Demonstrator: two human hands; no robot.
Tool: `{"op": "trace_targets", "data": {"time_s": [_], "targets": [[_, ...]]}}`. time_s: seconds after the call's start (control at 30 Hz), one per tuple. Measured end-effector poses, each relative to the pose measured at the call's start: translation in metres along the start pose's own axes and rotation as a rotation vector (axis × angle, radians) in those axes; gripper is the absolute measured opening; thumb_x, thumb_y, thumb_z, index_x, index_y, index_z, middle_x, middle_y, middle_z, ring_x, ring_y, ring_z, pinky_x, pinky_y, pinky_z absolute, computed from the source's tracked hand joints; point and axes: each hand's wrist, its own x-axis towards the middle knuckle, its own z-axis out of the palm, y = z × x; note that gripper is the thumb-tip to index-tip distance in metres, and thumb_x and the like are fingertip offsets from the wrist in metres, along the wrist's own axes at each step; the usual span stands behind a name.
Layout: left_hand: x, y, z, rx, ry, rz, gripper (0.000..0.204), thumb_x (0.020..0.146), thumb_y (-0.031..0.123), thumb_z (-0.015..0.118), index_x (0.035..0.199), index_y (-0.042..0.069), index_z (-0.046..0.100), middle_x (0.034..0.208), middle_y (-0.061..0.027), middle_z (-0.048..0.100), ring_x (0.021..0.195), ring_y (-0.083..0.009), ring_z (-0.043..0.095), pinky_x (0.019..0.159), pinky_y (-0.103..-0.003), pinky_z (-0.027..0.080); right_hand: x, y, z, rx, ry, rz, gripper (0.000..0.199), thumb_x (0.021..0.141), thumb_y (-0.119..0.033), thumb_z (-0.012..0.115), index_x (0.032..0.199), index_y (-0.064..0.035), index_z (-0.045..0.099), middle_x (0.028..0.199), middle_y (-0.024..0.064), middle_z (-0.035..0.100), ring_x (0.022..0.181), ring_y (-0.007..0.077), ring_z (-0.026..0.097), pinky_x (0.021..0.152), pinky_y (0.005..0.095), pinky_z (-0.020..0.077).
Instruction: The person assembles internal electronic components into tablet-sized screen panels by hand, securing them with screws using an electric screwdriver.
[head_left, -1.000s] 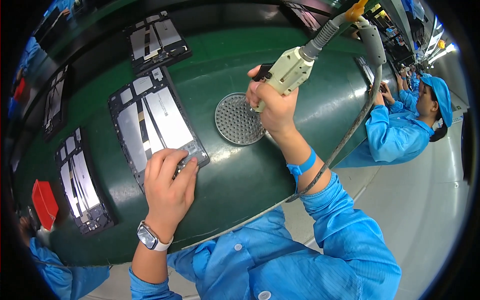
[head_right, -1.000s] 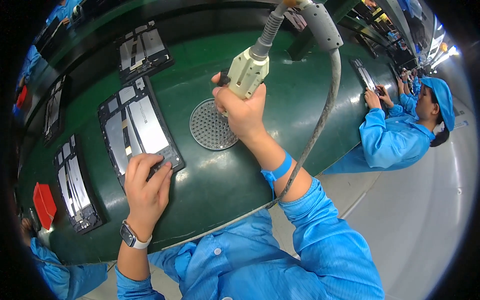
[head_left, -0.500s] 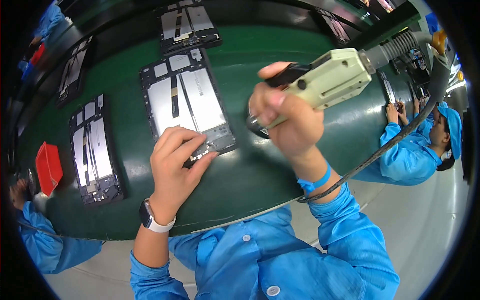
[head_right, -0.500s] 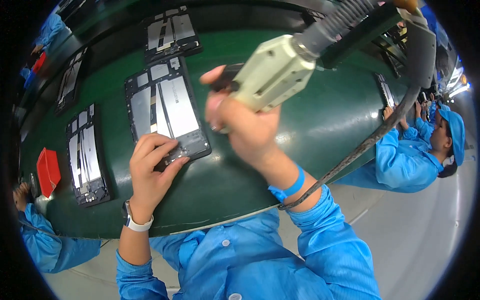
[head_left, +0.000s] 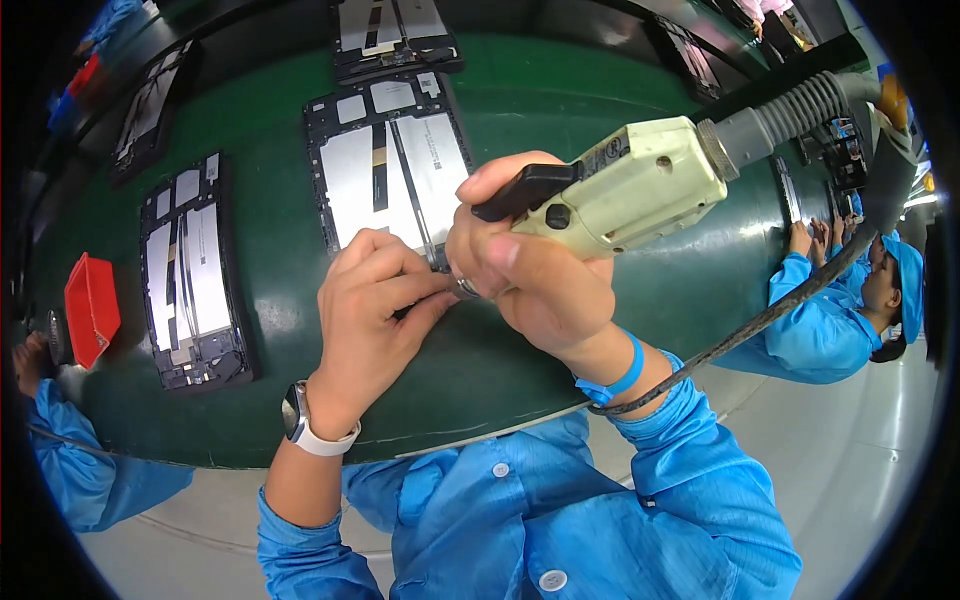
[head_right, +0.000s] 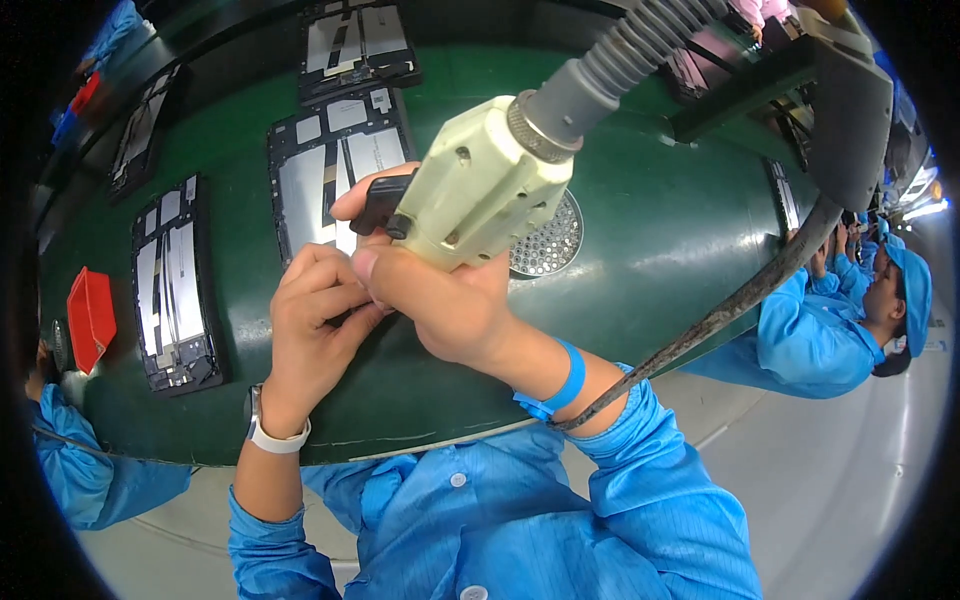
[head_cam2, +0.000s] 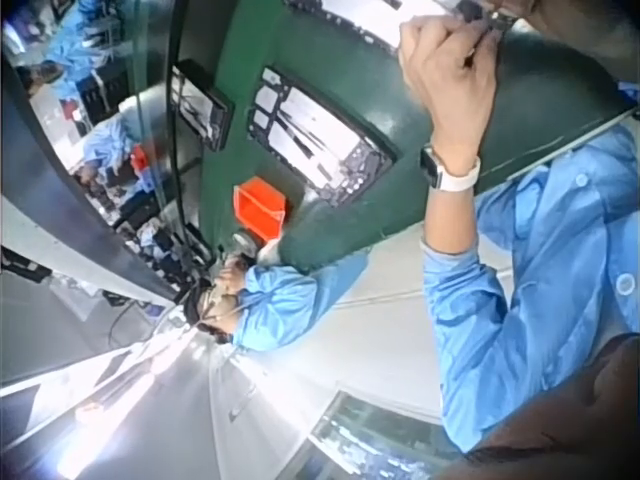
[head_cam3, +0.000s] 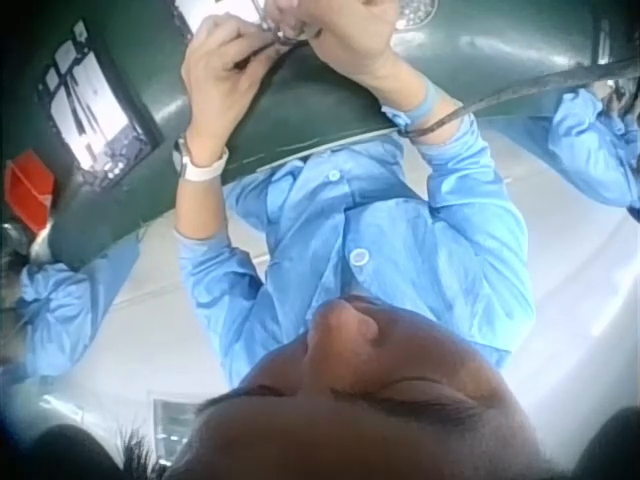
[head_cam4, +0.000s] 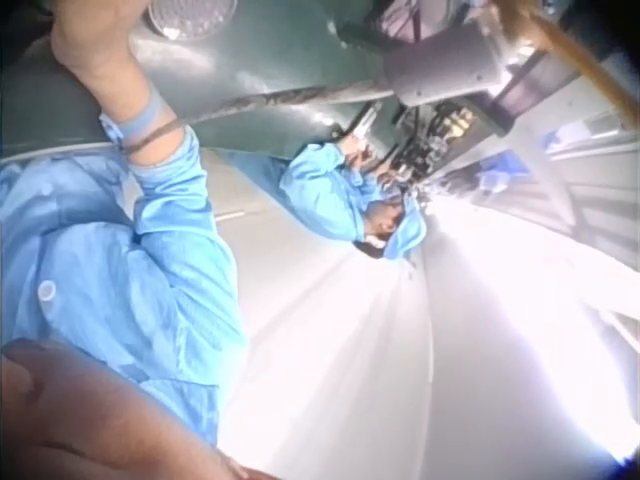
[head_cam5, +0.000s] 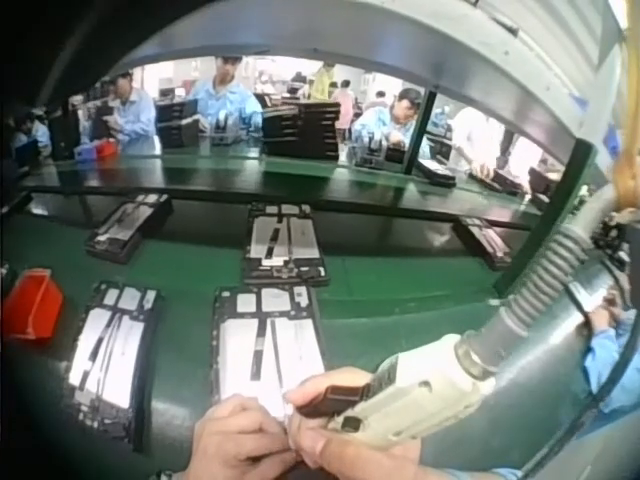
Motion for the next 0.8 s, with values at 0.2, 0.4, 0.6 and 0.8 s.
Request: {"op": "trace_targets", "data": {"time_s": [0.2,0.4,0.6,0.8], "targets": [[0.000,0.001,0.000,0.004,0.004,-0.002,0.017,0.065,0.006,0.085,0.080,0.007,0.078,0.077,-0.0001,0.064,0.082,-0.0213,0.060,0.069,-0.035,0.049,0.000,0.000,0.001,-0.002,-0.004,-0.020,0.037,0.085,-0.004,0.056,0.121,0.0064,0.055,0.066,0.0055,0.053,0.059,0.0147,0.050,0.059,0.0327,0.0425],[0.001,0.005,-0.002,0.005,-0.013,-0.032,0.030,0.063,0.008,0.088,0.091,0.006,0.078,0.083,-0.0026,0.065,0.085,-0.0238,0.061,0.072,-0.037,0.050,-0.003,0.001,-0.001,-0.047,0.009,-0.038,0.036,0.084,-0.001,0.056,0.119,0.0068,0.056,0.068,0.0056,0.054,0.059,0.0139,0.050,0.059,0.0314,0.0431],[0.000,0.005,-0.001,0.054,-0.028,-0.020,0.038,0.063,0.009,0.089,0.098,0.005,0.077,0.088,-0.0040,0.065,0.088,-0.0255,0.061,0.074,-0.038,0.050,-0.005,0.014,-0.009,-0.110,0.082,-0.041,0.034,0.083,0.002,0.058,0.117,0.0052,0.058,0.072,0.0037,0.055,0.060,0.0126,0.051,0.058,0.0306,0.0434],[-0.002,0.004,0.000,0.083,-0.013,-0.010,0.036,0.063,0.010,0.089,0.096,0.005,0.076,0.088,-0.0037,0.064,0.088,-0.0255,0.061,0.074,-0.039,0.050,-0.005,0.018,-0.005,-0.073,0.108,-0.017,0.031,0.083,0.004,0.059,0.114,0.0036,0.059,0.074,0.0035,0.057,0.062,0.0113,0.052,0.057,0.0273,0.0431]]}}
